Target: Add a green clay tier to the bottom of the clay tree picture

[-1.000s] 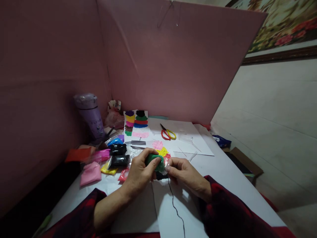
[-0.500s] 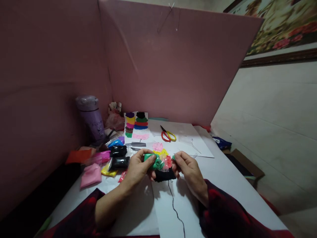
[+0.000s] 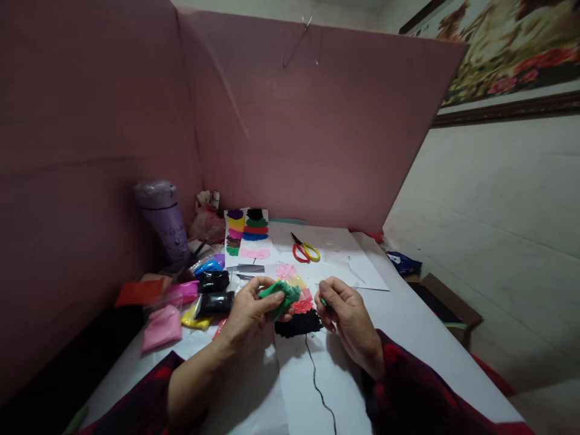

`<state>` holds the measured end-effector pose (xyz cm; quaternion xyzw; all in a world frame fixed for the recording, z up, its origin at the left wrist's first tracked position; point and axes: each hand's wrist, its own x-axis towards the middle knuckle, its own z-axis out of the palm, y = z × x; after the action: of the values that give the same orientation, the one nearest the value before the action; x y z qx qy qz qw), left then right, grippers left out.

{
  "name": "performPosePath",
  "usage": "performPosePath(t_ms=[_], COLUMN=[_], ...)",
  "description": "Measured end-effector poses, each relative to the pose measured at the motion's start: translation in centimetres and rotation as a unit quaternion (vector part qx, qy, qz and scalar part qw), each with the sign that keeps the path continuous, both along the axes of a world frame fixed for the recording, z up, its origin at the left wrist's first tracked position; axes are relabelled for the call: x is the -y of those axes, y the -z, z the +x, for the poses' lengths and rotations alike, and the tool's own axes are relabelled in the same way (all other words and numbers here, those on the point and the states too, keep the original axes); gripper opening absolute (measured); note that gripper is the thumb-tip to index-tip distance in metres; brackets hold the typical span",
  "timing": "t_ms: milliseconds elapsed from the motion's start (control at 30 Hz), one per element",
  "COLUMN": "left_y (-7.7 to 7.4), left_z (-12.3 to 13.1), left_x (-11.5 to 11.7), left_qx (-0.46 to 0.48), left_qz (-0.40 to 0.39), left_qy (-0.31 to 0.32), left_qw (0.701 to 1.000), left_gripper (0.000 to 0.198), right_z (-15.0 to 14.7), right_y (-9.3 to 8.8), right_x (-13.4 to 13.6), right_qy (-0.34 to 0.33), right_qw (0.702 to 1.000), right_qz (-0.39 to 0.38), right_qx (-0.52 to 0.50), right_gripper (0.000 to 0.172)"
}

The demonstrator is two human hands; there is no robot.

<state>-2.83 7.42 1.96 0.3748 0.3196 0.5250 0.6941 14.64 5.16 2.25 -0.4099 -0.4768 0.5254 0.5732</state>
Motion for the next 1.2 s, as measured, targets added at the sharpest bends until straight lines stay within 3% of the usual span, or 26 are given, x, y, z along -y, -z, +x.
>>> performPosePath(t_ms=[133, 400, 567, 833, 967, 1200], left_y=[-0.4, 0.0, 0.1, 0.7, 0.8, -0.9], left_z=[0.1, 0.1, 0.3, 0.3, -0.1, -0.3], left_x=[0.3, 0.0, 0.1, -0.3, -0.5, 0.4], left_qx=[0.026, 0.008, 0.006, -0.022, -0.060, -0.104], left_qz=[0.004, -0.006, 0.004, 0.018, 0.052, 0.056], left_qy=[0.003, 0.036, 0.038, 0.052, 0.088, 0.145], left_qw=[1.000, 0.999, 0.999, 0.998, 0.993, 0.982], left_gripper=[0.042, 0.043, 0.035, 0.040, 0.040, 0.040], right_z=[0.1, -0.1, -0.4, -0.5, -0.3, -0.1], right_y=[-0.1, 0.1, 0.4, 0.3, 0.1, 0.1], right_x=[0.1, 0.4, 0.5, 0.3, 0.4, 1.1], right_qy=[0.006, 0.056, 0.049, 0.045, 0.020, 0.014], right_qw=[1.000, 0.969, 0.981, 0.998, 0.996, 0.974], right_qz=[-0.005, 0.104, 0.109, 0.032, 0.057, 0.123], right_qx=[0.020, 0.219, 0.151, 0.021, 0.063, 0.191], right_gripper=[0.026, 0.026, 0.027, 0.035, 0.033, 0.026])
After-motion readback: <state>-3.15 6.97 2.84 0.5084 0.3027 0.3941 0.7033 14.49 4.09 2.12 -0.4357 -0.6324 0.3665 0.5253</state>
